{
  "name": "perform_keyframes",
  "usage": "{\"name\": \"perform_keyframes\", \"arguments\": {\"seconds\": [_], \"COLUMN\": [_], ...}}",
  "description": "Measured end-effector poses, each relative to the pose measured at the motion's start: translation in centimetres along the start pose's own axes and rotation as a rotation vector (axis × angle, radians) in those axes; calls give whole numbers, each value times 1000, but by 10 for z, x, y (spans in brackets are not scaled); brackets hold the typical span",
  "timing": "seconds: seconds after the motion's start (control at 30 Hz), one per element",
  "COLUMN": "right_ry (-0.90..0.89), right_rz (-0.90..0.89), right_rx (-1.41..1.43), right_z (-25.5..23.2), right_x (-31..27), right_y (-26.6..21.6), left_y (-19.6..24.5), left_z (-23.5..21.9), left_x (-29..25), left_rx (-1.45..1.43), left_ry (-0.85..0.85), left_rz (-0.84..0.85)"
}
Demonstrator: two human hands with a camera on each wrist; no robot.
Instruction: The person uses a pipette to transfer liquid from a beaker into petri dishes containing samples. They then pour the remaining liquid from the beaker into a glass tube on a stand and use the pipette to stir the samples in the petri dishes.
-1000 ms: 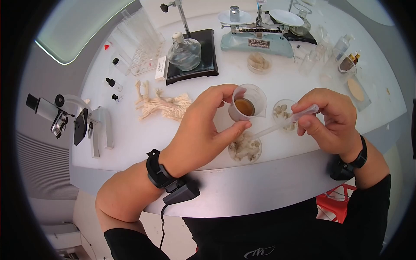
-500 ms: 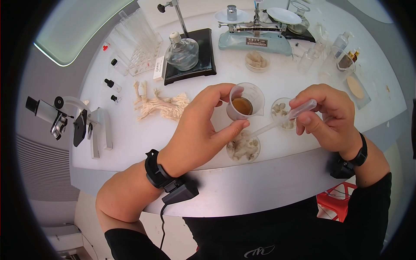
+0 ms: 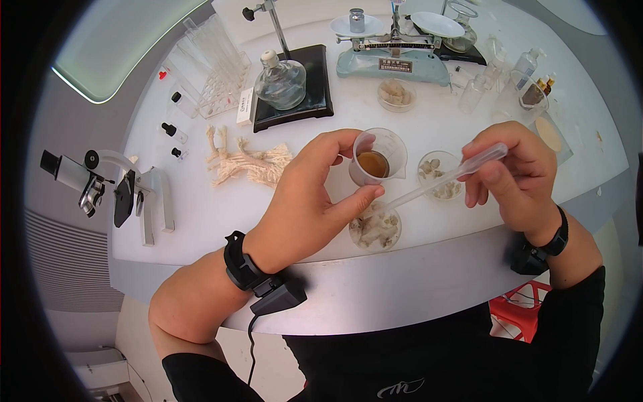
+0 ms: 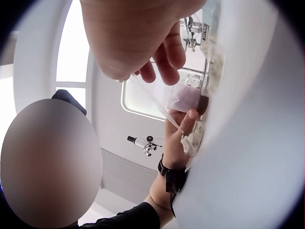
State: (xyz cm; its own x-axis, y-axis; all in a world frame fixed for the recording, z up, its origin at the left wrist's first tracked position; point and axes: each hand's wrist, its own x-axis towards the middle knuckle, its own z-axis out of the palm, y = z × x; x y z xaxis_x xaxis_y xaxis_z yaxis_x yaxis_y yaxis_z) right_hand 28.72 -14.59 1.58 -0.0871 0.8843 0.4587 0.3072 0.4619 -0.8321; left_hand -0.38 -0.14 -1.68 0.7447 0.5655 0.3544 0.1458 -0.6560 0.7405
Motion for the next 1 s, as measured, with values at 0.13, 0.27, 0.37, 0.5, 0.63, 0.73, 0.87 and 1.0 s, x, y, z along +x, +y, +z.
{"name": "perform_keyframes", "arguments": {"seconds": [0.13,0.27,0.37,0.5,0.63,0.73,0.87,1.0], "right_ry": [161,294,280,257,276,276,209,19], "right_rz": [-125,-124,-94,-109,-145,-164,-213,-271], "right_rx": [59,-15,-105,-141,-121,-72,32,-111], "right_z": [-9,-8,-6,-6,-7,-9,-10,-10], "right_x": [-3,4,5,3,4,2,-2,-1], "right_y": [8,5,6,6,6,7,4,2], "left_y": [0,0,0,-1,-2,-1,-1,0], "left_z": [0,0,0,0,0,0,0,0], "left_x": [0,0,0,1,0,0,0,0], "left_rx": [1,1,-4,-8,-9,-10,-1,7], "left_ry": [4,-4,0,-2,2,0,3,5], "left_rz": [13,6,14,20,26,18,19,19]}}
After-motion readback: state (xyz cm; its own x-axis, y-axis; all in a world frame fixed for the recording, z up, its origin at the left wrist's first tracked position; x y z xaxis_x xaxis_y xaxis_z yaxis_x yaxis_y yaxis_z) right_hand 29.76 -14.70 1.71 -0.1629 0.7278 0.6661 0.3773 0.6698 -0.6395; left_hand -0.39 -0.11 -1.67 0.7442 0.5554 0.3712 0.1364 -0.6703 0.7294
